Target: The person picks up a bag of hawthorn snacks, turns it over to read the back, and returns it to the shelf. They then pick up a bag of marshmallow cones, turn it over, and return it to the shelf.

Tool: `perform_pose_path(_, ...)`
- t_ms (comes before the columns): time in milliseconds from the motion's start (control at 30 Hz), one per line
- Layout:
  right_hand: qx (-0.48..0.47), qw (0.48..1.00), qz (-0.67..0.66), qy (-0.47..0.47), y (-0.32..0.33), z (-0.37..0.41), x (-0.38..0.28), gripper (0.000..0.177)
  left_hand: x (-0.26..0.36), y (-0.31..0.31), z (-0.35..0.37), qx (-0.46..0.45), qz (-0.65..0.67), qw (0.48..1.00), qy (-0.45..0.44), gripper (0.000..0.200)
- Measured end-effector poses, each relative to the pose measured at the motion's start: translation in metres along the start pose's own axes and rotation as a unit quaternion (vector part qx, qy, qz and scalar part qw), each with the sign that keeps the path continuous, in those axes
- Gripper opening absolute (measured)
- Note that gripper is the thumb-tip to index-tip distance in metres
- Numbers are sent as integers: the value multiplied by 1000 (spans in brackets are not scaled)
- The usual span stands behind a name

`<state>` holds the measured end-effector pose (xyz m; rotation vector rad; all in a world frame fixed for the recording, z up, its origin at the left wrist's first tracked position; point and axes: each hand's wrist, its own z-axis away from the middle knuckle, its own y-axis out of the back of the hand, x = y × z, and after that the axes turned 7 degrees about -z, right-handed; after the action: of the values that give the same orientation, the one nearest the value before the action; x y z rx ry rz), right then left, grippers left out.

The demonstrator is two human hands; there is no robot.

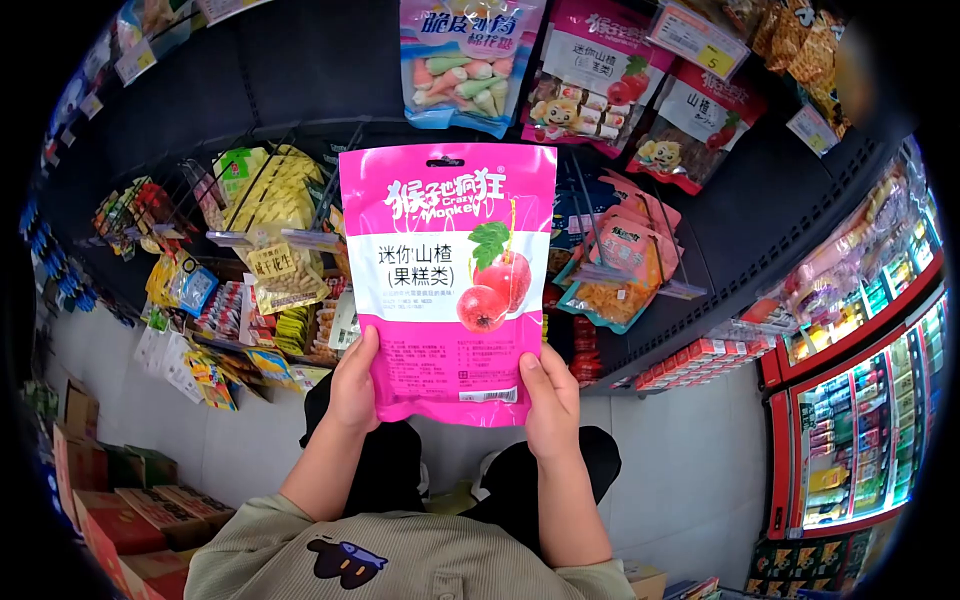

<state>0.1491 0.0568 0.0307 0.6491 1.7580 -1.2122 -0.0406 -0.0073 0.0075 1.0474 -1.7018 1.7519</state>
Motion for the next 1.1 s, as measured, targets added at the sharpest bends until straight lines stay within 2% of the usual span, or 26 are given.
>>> perform_pose_path(400,23,999,-24,-10,21,5,-2,29,-10,-16,-4,24,-47,998,16,47)
perform_pose_path(1100,13,1000,-25,-10,23,3,1,28,-11,-16,-5,40,-35,999,10,44)
